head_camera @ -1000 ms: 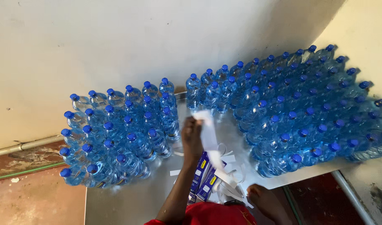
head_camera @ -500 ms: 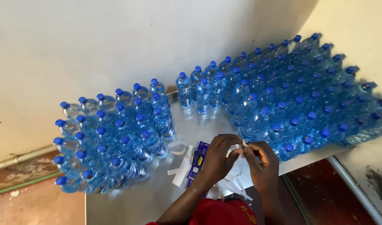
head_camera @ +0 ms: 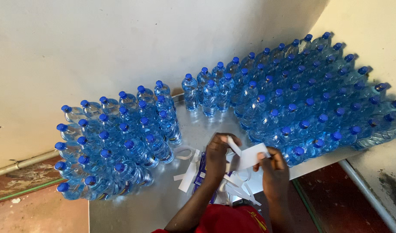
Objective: The person repeatedly picks up plastic water bottles from a table, applies a purple and yellow label to each bottle, and places the labeled bottle back on the table. The person also handles and tears pieces of white paper during the process.
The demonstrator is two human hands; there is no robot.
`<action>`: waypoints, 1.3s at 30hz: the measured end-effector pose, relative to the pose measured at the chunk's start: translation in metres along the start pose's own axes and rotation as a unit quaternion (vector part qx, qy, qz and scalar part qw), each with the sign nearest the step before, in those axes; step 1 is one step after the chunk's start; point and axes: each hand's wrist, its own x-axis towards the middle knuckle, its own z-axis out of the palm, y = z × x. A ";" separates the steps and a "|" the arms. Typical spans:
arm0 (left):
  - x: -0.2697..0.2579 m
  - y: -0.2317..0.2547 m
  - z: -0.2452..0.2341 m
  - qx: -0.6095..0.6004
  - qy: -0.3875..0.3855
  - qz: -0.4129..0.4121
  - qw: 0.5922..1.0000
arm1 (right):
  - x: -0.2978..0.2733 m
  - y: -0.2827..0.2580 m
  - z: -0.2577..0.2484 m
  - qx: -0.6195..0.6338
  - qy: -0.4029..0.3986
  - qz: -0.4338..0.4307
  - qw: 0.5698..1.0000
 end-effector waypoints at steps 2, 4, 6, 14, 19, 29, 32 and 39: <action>0.010 -0.007 -0.014 -0.459 0.076 -0.121 0.877 | 0.013 0.014 -0.012 0.121 0.082 0.040 0.988; 0.011 -0.030 -0.038 -0.524 0.042 -0.102 0.844 | 0.019 0.016 -0.029 0.158 0.096 0.022 0.982; 0.014 -0.047 -0.050 -0.585 0.005 -0.079 0.807 | 0.028 0.011 -0.039 0.198 0.109 0.001 0.974; -0.017 -0.037 0.011 -0.004 -0.411 -0.294 0.863 | 0.026 -0.029 -0.046 0.209 0.117 -0.049 0.970; -0.050 -0.061 0.052 -0.016 -0.501 -0.288 0.816 | 0.029 -0.019 -0.087 0.223 0.198 -0.082 0.951; -0.088 -0.135 0.095 0.441 -0.576 -0.054 0.687 | -0.015 -0.030 -0.132 -0.121 0.353 -0.199 0.906; -0.045 -0.069 0.093 0.339 -0.415 -0.004 0.844 | -0.011 -0.015 -0.110 -0.092 0.346 -0.099 0.929; -0.017 -0.069 0.089 0.220 -0.217 0.183 0.933 | -0.010 -0.036 -0.047 -0.092 0.148 -0.045 0.984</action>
